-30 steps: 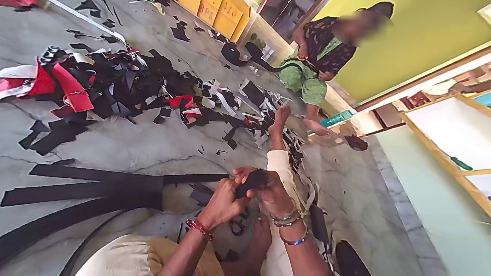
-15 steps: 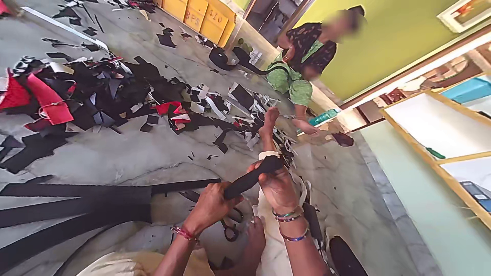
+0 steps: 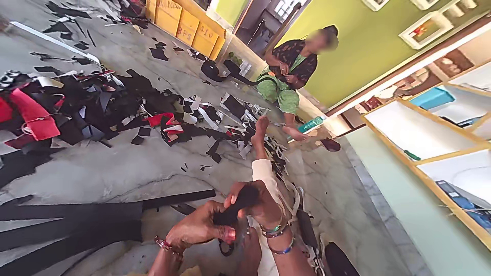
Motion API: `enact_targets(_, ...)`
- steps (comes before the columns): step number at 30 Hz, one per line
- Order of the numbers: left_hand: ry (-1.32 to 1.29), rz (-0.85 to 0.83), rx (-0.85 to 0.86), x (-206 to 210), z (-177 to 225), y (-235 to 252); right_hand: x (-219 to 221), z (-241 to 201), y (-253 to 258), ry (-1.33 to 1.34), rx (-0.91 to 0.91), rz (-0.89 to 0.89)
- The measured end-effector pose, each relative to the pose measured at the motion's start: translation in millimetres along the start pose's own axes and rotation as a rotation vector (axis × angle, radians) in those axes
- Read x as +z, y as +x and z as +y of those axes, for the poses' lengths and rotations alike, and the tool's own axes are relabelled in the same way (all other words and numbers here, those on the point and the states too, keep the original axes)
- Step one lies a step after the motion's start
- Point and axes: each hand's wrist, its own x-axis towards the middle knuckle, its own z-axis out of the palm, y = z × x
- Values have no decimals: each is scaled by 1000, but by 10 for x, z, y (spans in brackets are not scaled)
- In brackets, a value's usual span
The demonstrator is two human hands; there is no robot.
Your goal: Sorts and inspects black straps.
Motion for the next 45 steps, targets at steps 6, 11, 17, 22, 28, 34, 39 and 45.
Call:
enact_targets(6,-84,-170,100,-38,-15,-13,4,-41,72,83,-31,-177)
enact_targets(11,-66,-113,32,-19,24,-31,-55,-8,59,105,19,-94)
enact_targets(17,66,-57,-85,25,9,-9,-106,29,7,200,-7,75)
enact_targets(22,59,-45,-117,65,-72,52,-232,-30,-13,225,-46,214)
enact_targets(28,222,156,-288,157,-20,96,-285,141,-113,234,-25,339)
enact_targets(34,896,346,-647,-90,214,73,-416,569,-216,221,107,523)
enact_targets(39,951,357,-688,-216,323,-54,-488,782,-264,316,172,610)
enact_targets(45,1118,386,-851,-253,427,-85,-628,846,-280,77,206,566)
